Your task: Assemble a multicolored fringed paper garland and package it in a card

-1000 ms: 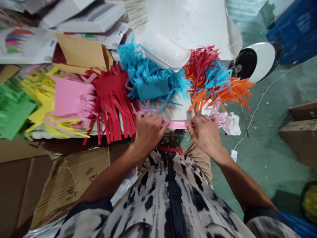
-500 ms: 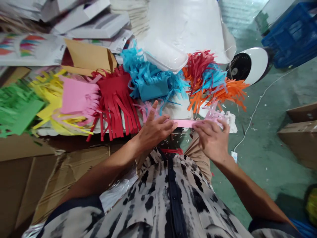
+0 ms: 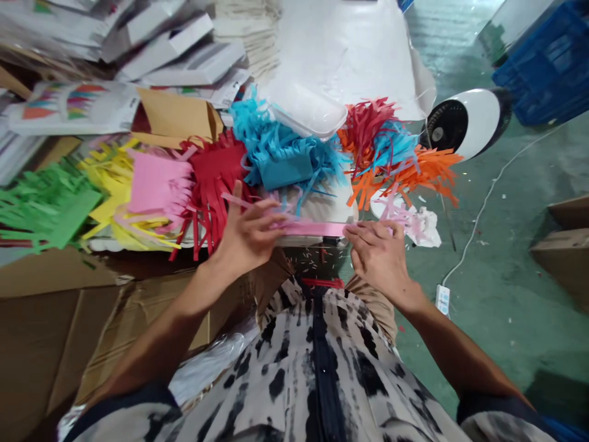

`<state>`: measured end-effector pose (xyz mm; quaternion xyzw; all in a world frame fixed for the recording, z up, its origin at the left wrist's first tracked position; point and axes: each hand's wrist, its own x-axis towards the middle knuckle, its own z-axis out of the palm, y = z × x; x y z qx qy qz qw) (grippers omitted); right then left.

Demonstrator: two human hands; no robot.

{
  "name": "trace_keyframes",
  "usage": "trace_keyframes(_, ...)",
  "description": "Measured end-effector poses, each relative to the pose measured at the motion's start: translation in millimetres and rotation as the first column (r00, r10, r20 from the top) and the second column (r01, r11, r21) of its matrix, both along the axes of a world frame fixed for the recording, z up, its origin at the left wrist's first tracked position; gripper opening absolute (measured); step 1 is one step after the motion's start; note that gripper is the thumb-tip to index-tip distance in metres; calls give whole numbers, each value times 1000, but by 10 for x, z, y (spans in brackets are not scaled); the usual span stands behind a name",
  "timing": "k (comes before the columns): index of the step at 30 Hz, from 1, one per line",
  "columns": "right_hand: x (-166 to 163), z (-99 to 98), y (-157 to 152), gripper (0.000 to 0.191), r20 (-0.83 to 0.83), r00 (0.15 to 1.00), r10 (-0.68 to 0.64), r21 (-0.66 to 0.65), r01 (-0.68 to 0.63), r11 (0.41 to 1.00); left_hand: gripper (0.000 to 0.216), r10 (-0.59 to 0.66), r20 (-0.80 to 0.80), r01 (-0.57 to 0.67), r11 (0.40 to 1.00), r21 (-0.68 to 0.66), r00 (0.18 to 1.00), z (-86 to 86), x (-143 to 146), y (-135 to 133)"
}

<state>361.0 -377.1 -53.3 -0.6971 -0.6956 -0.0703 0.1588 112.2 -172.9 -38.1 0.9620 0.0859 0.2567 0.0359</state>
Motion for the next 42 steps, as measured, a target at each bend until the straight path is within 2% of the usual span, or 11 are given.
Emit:
trace_keyframes(2,18,33,8,31,-1,1000,-3,-1,3,1000,16,100,45,-98,993,-59,994,99,-70,36)
trace_keyframes(5,34,79,49,27,-20,1000,-12,-8,11,1000,16,186,66,-187,982,2,980,141,68,-100)
trace_keyframes(7,51,101,77,25,-32,999,-18,-24,18,1000,21,54,-55,-52,998,44,997,88,278,-246)
trace_keyframes(10,83,128,105,25,-35,999,-32,-52,30,998,23,-137,-256,146,989,17,957,-14,581,-388)
trace_keyframes(14,103,169,136,25,-22,998,-53,-92,51,994,17,-122,-343,140,990,30,931,-35,744,-392)
trace_keyframes(19,92,202,179,24,8,999,-52,-114,53,992,12,-73,-327,98,993,60,942,-10,756,-364)
trace_keyframes(24,76,175,209,20,30,998,-54,-97,57,994,13,1,-248,2,1000,13,969,-49,761,-309)
trace_keyframes(32,107,17,187,22,-51,997,-63,-11,62,998,16,-3,-171,11,999,47,985,-136,717,-313)
trace_keyframes(35,151,-2,165,22,-161,982,-100,1,102,995,18,8,-145,-10,1000,-14,989,-190,651,-296)
trace_keyframes(38,172,35,179,24,-256,950,-181,-42,176,984,24,97,-128,-113,985,-129,987,-195,595,-252)
trace_keyframes(42,146,79,230,25,-269,927,-259,-79,247,966,24,210,-192,-248,948,-201,959,-142,586,-219)
